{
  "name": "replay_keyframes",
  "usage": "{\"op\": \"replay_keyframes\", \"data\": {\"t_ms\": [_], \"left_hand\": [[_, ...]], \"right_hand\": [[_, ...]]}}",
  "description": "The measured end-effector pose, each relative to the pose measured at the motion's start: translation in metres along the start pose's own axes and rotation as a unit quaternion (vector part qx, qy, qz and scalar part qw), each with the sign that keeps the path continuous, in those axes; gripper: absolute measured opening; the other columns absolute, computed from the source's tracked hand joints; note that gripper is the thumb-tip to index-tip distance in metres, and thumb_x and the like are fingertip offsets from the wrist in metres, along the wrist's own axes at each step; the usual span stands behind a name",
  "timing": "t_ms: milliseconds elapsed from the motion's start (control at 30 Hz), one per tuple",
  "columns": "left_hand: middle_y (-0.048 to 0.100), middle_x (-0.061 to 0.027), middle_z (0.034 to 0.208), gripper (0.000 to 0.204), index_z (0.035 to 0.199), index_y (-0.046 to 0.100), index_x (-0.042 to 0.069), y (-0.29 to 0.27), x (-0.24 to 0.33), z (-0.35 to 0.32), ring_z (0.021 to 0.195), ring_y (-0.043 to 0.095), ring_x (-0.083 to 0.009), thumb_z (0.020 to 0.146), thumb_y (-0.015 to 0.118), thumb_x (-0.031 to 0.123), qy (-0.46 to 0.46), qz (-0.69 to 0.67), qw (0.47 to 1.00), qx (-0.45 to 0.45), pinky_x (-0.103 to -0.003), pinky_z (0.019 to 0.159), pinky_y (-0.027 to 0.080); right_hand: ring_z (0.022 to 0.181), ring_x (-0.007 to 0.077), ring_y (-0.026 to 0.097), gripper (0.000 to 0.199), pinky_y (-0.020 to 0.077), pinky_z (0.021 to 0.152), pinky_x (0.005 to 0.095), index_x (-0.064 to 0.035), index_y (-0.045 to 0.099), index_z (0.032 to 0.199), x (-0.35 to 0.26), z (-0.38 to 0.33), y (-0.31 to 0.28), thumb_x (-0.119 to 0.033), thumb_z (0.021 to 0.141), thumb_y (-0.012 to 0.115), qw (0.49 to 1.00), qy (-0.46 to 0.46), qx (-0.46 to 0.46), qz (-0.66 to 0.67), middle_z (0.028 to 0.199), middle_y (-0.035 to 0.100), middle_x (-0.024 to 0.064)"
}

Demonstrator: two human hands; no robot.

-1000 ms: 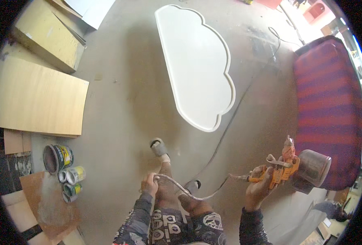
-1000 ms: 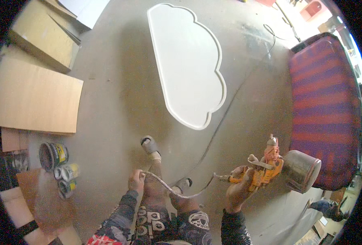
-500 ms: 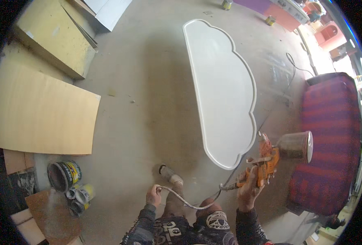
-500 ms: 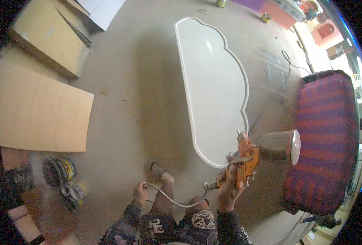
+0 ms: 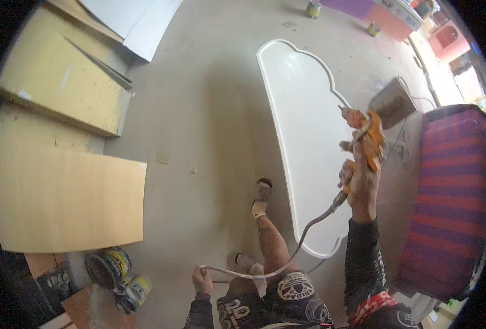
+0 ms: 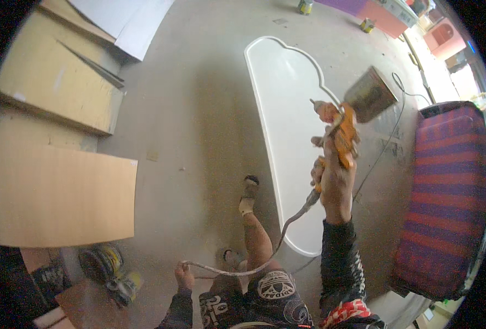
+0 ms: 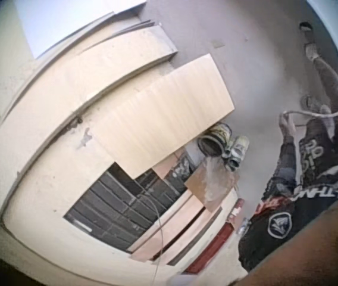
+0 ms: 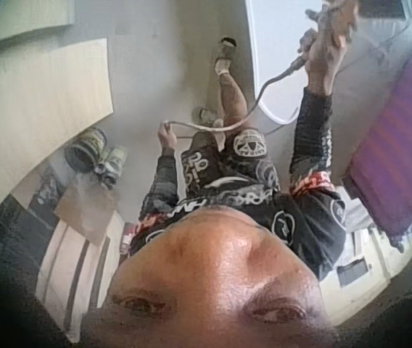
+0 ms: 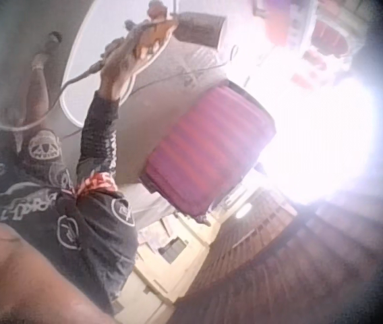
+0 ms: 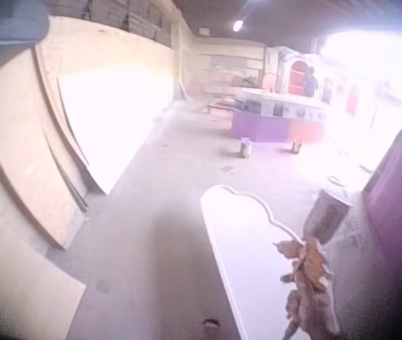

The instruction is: The person spray paints a cloud-shaped board using a spray gun, pours paint into the spray gun cup from a container, and spray paints the board again.

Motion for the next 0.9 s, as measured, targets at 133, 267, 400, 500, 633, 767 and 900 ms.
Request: {"op": "replay_keyframes", "data": {"t_ms": [133, 267, 400, 500, 633, 767, 900], "left_hand": [[0.055, -0.0215, 0.080, 0.030, 0.081, 0.054, -0.001, -0.018, 0.007, 0.003, 0.080, 0.054, -0.0411, 0.087, 0.058, 0.028, -0.017, 0.007, 1.000, 0.013, -0.047, 0.069, 0.042], [0.056, -0.0214, 0.082, 0.027, 0.083, 0.056, 0.000, -0.005, 0.064, 0.019, 0.080, 0.055, -0.0408, 0.085, 0.060, 0.026, 0.069, 0.102, 0.992, -0.042, -0.047, 0.069, 0.043], [0.058, -0.0177, 0.080, 0.021, 0.084, 0.060, 0.002, 0.021, 0.147, 0.044, 0.079, 0.057, -0.0373, 0.082, 0.065, 0.022, 0.066, 0.053, 0.984, -0.158, -0.044, 0.069, 0.045], [0.059, -0.0146, 0.077, 0.022, 0.083, 0.061, 0.003, 0.033, 0.189, 0.043, 0.077, 0.058, -0.0340, 0.080, 0.068, 0.024, 0.085, 0.015, 0.976, -0.198, -0.043, 0.067, 0.046], [0.060, -0.0116, 0.075, 0.027, 0.083, 0.062, 0.003, 0.042, 0.213, 0.038, 0.075, 0.059, -0.0309, 0.078, 0.073, 0.028, 0.101, 0.005, 0.963, -0.249, -0.041, 0.067, 0.046], [0.061, -0.0111, 0.077, 0.028, 0.082, 0.062, 0.003, 0.044, 0.216, 0.030, 0.077, 0.060, -0.0313, 0.076, 0.075, 0.026, 0.094, 0.001, 0.962, -0.257, -0.040, 0.068, 0.047], [0.061, -0.0114, 0.077, 0.028, 0.083, 0.061, 0.003, 0.054, 0.220, 0.033, 0.077, 0.059, -0.0318, 0.077, 0.075, 0.026, 0.098, -0.016, 0.962, -0.254, -0.040, 0.069, 0.047]], "right_hand": [[0.039, 0.0006, 0.036, 0.035, 0.0304, 0.033, 0.0183, -0.0014, 0.054, 0.107, 0.032, 0.086, 0.005, -0.034, 0.095, 0.056, 0.995, 0.044, -0.029, -0.080, 0.068, 0.054, -0.0011], [0.037, 0.0005, 0.033, 0.036, 0.0256, 0.033, 0.0191, -0.0032, 0.062, 0.094, 0.057, 0.165, 0.029, -0.039, 0.093, 0.058, 0.982, 0.038, -0.107, -0.149, 0.050, 0.039, -0.0105], [0.037, 0.0011, 0.033, 0.039, 0.0250, 0.033, 0.0195, -0.0035, 0.065, 0.087, 0.085, 0.224, 0.043, -0.041, 0.091, 0.058, 0.961, 0.034, -0.161, -0.222, 0.050, 0.037, -0.0102], [0.038, 0.0019, 0.033, 0.040, 0.0251, 0.034, 0.0209, -0.0028, 0.066, 0.085, 0.093, 0.250, 0.057, -0.042, 0.091, 0.059, 0.942, 0.047, -0.180, -0.279, 0.050, 0.037, -0.0097], [0.040, 0.0027, 0.033, 0.041, 0.0250, 0.035, 0.0223, -0.0026, 0.065, 0.081, 0.111, 0.270, 0.062, -0.042, 0.090, 0.060, 0.928, 0.084, -0.213, -0.293, 0.050, 0.037, -0.0088], [0.047, 0.0041, 0.040, 0.031, 0.0319, 0.040, 0.0227, -0.0014, 0.064, 0.083, 0.102, 0.259, 0.081, -0.032, 0.090, 0.061, 0.900, 0.116, -0.239, -0.345, 0.059, 0.046, -0.0057], [0.058, 0.0082, 0.049, 0.034, 0.0405, 0.051, 0.0269, 0.0009, 0.064, 0.085, 0.117, 0.289, 0.091, -0.032, 0.091, 0.060, 0.929, -0.013, -0.231, -0.288, 0.065, 0.052, -0.0021]]}}
Point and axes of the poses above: each hand's wrist, its own z-axis towards the middle knuckle, its own y-axis out of the palm, x = y × z, the point moved 10 cm from there along z, towards the middle knuckle
